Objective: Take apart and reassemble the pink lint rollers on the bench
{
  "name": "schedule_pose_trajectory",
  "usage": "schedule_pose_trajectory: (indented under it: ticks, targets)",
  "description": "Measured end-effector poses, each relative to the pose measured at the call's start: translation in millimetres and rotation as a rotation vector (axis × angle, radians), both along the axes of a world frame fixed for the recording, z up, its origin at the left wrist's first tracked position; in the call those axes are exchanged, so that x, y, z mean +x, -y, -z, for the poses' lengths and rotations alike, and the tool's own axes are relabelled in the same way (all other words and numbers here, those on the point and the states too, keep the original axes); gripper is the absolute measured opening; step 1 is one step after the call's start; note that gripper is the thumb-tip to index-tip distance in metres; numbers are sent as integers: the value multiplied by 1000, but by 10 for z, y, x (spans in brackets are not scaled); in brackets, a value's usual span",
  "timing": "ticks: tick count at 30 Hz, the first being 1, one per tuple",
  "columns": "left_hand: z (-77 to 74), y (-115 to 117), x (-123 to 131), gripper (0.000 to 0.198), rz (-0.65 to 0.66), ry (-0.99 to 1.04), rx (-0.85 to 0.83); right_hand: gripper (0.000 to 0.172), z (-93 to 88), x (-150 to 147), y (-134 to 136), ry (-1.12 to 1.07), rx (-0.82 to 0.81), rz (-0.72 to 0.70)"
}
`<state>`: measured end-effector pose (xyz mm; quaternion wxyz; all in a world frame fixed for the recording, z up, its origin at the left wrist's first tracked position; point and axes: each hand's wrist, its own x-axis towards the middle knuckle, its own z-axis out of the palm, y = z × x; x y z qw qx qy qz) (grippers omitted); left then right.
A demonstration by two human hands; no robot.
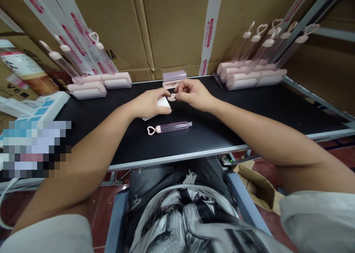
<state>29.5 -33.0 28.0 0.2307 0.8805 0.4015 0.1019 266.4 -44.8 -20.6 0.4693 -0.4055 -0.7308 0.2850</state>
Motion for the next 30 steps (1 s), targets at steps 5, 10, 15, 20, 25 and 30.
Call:
schedule_pose_trajectory:
  ticks: [5,10,15,20,25,30]
  targets:
    - [33,63,48,74,-16,188,-21,43,-7,-104,124,-145,16,-72]
    - [64,74,64,73,7,244,45,53,-34,-145,233,-97,102,-70]
    - [86,65,64,75,34,273,43,58,-45,-149,255,-63,128,-62]
    - [97,69,52,77,27,306,60,56,-33,-122,246,-54,162,-98]
    - [83,49,18,83,-36,308,74,69,-53,-96,335,4,247,-16]
    - [91,34,17,85,-88,330,88,89,-50,-117,424,46,306,52]
